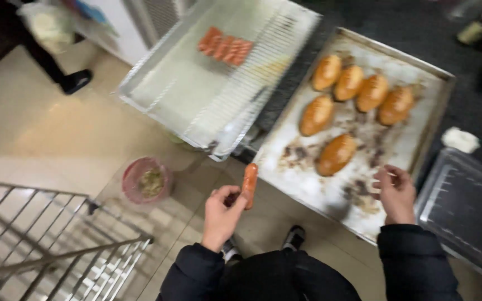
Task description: The person assembles hot dogs by placing cooked sausages into sliced buns on a baking tray. They then use a squeeze bottle to apply a white sauce in a zigzag pattern over each hot dog.
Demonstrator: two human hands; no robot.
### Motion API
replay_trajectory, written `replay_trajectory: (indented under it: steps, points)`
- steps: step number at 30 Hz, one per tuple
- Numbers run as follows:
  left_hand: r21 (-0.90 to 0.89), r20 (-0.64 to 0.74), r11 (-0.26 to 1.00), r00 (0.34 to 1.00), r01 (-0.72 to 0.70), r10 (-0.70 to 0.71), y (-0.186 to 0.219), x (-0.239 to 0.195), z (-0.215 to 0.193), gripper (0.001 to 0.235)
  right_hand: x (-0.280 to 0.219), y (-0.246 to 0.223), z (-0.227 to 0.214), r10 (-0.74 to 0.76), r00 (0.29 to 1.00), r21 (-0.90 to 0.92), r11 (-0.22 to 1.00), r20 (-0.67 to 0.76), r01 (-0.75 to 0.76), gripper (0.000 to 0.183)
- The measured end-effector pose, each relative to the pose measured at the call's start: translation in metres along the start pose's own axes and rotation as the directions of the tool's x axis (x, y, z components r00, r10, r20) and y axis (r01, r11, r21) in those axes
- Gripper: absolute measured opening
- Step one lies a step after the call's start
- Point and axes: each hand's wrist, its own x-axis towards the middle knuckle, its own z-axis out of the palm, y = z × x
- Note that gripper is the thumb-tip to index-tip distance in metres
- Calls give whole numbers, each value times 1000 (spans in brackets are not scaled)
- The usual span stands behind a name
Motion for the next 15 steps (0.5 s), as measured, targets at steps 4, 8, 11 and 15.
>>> replay_trajectory:
  steps: [4,8,11,15]
  points:
    - [30,80,1000,997,-4,1,30,-10,57,29,40,48,-21,118,992,64,991,39,-121,39]
    - [37,129,998,990,55,-60,69,-17,106,26,43,22,5,292,929,72,946,225,-315,50]
    - [59,102,997,993,50,-55,80,-16,128,27,50,0,38,364,883,58,916,298,-397,54]
    - [234,78,969,995,-78,62,75,-5,131,25,30,-75,56,467,808,-130,882,358,-452,85]
